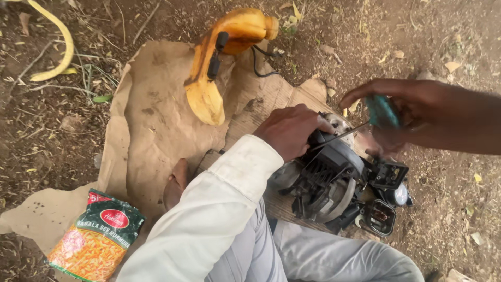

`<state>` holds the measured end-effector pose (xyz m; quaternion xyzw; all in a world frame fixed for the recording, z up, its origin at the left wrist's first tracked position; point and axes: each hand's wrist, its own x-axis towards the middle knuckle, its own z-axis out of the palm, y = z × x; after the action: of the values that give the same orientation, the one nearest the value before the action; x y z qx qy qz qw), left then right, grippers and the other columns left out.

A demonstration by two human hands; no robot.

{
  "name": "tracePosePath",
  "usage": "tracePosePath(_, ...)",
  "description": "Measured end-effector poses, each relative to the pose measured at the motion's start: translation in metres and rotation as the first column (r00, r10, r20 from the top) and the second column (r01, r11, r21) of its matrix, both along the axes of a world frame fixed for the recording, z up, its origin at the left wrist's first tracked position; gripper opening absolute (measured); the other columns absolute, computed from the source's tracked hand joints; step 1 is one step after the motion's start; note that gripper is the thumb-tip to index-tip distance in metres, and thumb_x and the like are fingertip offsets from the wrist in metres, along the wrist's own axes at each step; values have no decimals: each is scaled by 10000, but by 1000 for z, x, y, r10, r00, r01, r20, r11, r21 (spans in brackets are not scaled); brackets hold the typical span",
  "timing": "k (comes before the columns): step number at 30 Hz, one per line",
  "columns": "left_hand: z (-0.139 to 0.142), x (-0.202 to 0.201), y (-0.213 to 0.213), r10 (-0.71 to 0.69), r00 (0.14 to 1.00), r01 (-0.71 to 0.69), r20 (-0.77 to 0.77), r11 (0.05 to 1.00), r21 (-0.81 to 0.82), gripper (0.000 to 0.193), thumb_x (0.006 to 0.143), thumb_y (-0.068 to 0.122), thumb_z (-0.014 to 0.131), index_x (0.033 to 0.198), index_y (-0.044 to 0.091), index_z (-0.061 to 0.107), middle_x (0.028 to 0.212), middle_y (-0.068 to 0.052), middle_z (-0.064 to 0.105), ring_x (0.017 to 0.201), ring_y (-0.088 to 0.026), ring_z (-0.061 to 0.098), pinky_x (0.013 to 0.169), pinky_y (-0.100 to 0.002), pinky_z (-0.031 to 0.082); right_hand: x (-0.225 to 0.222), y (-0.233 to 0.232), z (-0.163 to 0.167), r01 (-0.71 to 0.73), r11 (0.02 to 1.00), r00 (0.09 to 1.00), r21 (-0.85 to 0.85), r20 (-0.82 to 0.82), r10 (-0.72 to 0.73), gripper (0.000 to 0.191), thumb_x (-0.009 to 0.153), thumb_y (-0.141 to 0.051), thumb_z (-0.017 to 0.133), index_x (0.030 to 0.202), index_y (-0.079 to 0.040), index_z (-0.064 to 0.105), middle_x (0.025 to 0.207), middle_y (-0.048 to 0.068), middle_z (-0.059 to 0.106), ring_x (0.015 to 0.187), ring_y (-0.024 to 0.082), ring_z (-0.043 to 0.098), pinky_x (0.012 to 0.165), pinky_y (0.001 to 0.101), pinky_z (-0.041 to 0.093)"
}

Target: The person sits on the ground with a small engine on their lap and uses a screwdriver to unscrew and remove parts from it. They handle small components, set parts aside, pick up a wrench, and reposition the engine while continuing to work on it by hand.

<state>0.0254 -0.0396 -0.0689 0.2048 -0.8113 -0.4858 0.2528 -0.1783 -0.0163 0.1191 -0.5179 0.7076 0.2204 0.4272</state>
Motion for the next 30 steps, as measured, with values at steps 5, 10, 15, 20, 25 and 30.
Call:
tracePosePath(5,3,2,0,-4,1000,5,-7,1000,10,521,699,-2,785,1174,196,707,1122,-81,680,1141,-292,642,1000,-399,490,-33,-5,3,-252,960,923,-118,267,275,967,762,-354,822,1610,-346,354,1247,102,685,1171,279,713,978,480,532)
tracePosePath(10,5,5,0,-8,1000,8,28,1000,17,524,706,-7,780,1181,198,699,1133,-82,678,1140,-290,642,989,-394,495,-21,-8,8,-755,467,611,-461,-233,757,861,562,-559,833,1353,-260,670,1392,77,647,1220,303,637,997,503,500)
tracePosePath(15,6,6,1,7,1000,-7,5,1000,22,507,723,-9,773,1181,196,702,1131,-81,680,1136,-291,648,985,-390,504,2,-1,17,-704,603,709,-376,-315,631,695,767,-617,752,1338,-229,675,1181,55,746,1038,240,729,826,395,625)
tracePosePath(20,6,6,1,9,1000,-9,-4,1000,-5,489,713,4,782,1157,199,712,1102,-83,682,1120,-296,647,977,-403,497,40,8,1,-160,918,969,-363,-235,76,541,950,-565,587,1391,-268,687,804,93,623,665,209,585,536,355,516)
tracePosePath(25,5,3,2,13,1000,-13,9,1000,28,494,707,-4,774,1153,198,713,1104,-81,679,1121,-289,648,985,-395,496,44,-8,8,176,980,960,-97,-204,-192,462,1027,-419,512,1468,-319,612,701,188,592,551,286,528,487,423,479)
tracePosePath(30,5,2,2,7,1000,-7,-4,1000,15,509,722,-17,760,1177,205,708,1112,-83,680,1132,-290,649,993,-392,500,-20,-13,14,-197,977,964,-85,166,209,892,752,-313,831,1563,-354,462,1166,61,755,1045,245,767,891,443,617)
